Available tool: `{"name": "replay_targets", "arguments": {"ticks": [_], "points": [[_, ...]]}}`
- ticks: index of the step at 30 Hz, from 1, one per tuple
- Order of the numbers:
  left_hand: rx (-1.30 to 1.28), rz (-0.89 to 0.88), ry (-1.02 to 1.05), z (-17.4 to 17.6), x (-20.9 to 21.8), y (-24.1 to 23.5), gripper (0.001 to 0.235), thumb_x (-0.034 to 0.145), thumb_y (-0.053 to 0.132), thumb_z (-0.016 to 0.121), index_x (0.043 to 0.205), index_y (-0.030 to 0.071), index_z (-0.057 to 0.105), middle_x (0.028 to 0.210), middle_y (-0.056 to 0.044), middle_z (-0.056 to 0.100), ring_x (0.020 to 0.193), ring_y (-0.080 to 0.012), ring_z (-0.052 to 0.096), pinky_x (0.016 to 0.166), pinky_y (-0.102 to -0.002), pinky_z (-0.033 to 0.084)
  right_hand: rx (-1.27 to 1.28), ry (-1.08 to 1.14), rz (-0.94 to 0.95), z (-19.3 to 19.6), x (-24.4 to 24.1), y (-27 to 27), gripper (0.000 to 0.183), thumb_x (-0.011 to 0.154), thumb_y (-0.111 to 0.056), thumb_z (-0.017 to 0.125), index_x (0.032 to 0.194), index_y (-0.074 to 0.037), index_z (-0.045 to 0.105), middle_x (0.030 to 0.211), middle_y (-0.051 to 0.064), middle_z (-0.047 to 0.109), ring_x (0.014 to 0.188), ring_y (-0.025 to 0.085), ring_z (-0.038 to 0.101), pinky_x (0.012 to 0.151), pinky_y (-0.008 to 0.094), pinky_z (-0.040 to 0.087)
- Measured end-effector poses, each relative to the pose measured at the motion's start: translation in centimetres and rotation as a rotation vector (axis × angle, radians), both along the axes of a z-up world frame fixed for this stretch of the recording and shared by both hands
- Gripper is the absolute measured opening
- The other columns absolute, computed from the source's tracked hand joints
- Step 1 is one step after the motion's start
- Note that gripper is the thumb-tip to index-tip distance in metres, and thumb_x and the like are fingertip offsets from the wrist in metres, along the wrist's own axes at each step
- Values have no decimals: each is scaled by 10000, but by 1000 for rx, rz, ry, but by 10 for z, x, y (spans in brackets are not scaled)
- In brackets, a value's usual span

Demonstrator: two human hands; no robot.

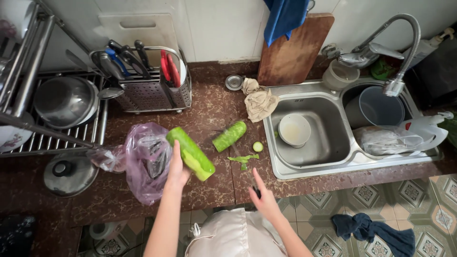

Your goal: The recorder takes a gourd out of a plastic bag, places a pot on the stove, and then peels the gourd using a kitchen knife over a kitchen counter.

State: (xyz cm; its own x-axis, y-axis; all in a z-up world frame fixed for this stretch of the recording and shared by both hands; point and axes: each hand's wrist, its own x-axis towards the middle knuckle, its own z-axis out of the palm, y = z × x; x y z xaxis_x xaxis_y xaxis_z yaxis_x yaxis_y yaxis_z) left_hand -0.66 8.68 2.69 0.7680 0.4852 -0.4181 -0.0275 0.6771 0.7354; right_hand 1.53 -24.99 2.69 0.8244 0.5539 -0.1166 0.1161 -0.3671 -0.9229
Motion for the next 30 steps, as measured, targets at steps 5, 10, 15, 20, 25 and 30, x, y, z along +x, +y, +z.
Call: {"name": "replay_targets", "arguments": {"ticks": [5, 10, 15, 20, 25, 30], "points": [[-269, -30, -126, 93, 14, -32, 703, 936, 607, 515, 1427, 106, 463, 1257, -182, 618, 1107, -306, 628, 965, -493, 539, 133, 132, -19, 15, 19, 3, 713, 980, -131, 560, 1643, -233, 319, 600, 11, 497, 541, 102, 436, 523, 280, 417], [-285, -141, -318, 107, 33, -51, 662, 983, 495, 581, 1437, 29, 460, 1285, -211, 613, 1165, -318, 629, 1026, -502, 534, 208, 21, 146, 88, 35, 6, 672, 979, -294, 393, 1644, -206, 358, 550, -35, 452, 500, 68, 406, 490, 260, 365], [-91, -102, -52, 142, 45, -88, 589, 964, 490, 583, 1429, 144, 480, 1217, -64, 623, 1076, -218, 628, 912, -413, 532, -92, -361, 270, 149, 46, 9, 907, 803, -437, 763, 1593, -227, 368, 579, 127, 500, 480, 284, 445, 504, 328, 462], [-23, -37, -98, 148, 45, -104, 609, 945, 528, 611, 1402, 147, 479, 1133, -83, 622, 943, -212, 646, 777, -383, 584, -265, -443, 321, 157, 43, 19, 859, 753, -514, 814, 1519, -328, 473, 635, 128, 648, 533, 329, 606, 542, 403, 477], [-150, -73, -21, 143, 43, -104, 634, 892, 599, 595, 1342, 173, 457, 1051, -102, 637, 765, -264, 685, 646, -416, 615, -266, -428, 304, 162, 37, 27, 785, 783, -507, 806, 1498, -350, 521, 673, 128, 672, 554, 327, 641, 551, 408, 496], [-161, -74, -22, 130, 49, -100, 658, 881, 605, 620, 1348, 180, 435, 1013, -137, 634, 712, -287, 678, 612, -445, 602, -220, -384, 304, 159, 38, 29, 708, 831, -488, 756, 1486, -352, 523, 696, 76, 714, 553, 297, 663, 548, 399, 504]]}}
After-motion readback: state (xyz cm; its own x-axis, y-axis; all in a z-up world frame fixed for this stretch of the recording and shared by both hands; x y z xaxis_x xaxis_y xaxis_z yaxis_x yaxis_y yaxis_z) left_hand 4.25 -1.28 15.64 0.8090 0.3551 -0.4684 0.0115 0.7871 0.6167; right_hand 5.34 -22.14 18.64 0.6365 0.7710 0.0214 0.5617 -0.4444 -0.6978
